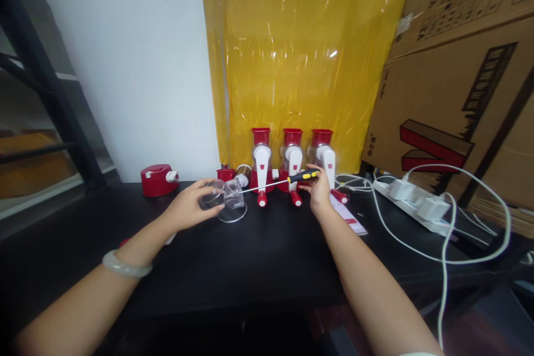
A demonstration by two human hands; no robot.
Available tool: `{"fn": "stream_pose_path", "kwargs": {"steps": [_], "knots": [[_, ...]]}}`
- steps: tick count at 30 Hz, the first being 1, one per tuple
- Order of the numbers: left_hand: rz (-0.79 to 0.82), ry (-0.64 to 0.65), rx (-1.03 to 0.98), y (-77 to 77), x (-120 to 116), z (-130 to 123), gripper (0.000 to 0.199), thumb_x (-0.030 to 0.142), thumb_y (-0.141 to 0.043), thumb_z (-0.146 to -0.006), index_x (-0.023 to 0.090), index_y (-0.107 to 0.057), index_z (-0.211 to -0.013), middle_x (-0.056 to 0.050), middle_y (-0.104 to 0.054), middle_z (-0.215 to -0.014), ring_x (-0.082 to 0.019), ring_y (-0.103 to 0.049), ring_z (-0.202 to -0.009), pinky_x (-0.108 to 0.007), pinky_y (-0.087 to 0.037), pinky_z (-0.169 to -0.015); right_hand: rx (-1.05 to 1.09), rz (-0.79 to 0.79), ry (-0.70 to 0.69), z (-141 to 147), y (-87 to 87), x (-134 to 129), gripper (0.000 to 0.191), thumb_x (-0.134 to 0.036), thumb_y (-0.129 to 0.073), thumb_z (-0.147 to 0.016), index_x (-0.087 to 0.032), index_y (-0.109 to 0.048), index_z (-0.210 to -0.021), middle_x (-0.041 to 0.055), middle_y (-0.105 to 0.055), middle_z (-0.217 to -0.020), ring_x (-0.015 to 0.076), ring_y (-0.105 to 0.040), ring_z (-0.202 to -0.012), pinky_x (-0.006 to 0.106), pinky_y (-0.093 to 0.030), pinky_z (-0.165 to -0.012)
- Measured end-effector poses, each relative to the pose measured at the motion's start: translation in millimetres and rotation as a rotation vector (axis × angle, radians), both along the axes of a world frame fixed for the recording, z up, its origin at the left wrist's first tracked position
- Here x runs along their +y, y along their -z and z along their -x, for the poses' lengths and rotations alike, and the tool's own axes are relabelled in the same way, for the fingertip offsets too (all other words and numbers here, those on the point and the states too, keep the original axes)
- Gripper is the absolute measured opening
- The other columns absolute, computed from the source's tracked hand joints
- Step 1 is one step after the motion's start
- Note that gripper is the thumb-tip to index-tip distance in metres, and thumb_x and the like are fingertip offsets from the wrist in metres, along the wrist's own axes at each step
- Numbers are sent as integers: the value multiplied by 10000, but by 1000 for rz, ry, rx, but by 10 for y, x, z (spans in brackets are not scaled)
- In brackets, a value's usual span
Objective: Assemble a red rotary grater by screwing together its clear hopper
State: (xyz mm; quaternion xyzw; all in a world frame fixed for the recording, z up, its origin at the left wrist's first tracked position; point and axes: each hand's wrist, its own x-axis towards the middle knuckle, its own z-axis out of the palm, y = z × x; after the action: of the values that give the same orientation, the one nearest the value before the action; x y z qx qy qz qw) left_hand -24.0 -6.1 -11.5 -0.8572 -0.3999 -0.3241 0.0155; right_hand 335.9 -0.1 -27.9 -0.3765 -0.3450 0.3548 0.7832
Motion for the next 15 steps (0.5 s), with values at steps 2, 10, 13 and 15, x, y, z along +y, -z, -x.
{"fn": "stream_pose_path", "kwargs": {"steps": [2, 10, 13, 15], "knots": [[5, -11, 2, 6, 1, 2, 352, 468, -710, -816, 247, -737, -1089, -107, -593, -1389, -309, -668, -1138, -491, -529, -1004, 2, -11, 6, 2, 6, 3, 335, -480, -487, -799, -231, -618, -981, 25, -714, -789, 209, -719, -728, 269, -499, -530], [-3, -9, 1, 1, -10, 6, 387, 490, -699, -823, 250, -737, -1124, -107, -597, -1385, -315, -672, -1141, -484, -535, -1003, 17, 4, 26, -2, 8, 19, 305, -401, -525, -765, -217, -668, -962, -2, -682, -738, 175, -690, -675, 260, -500, -544], [-11, 9, -10, 2, -11, 9, 381, 482, -704, -823, 255, -738, -1128, -100, -606, -1375, -312, -669, -1151, -475, -534, -1006, 24, 20, 28, -8, 11, 22, 286, -385, -524, -763, -223, -673, -945, -20, -672, -707, 163, -678, -623, 259, -498, -537], [-14, 19, -16, 2, -13, 9, 371, 466, -705, -825, 256, -737, -1129, -97, -607, -1376, -308, -669, -1151, -478, -532, -1010, 27, 34, 30, -10, 16, 29, 284, -388, -523, -760, -219, -668, -937, -17, -671, -689, 170, -683, -610, 259, -493, -525]]}}
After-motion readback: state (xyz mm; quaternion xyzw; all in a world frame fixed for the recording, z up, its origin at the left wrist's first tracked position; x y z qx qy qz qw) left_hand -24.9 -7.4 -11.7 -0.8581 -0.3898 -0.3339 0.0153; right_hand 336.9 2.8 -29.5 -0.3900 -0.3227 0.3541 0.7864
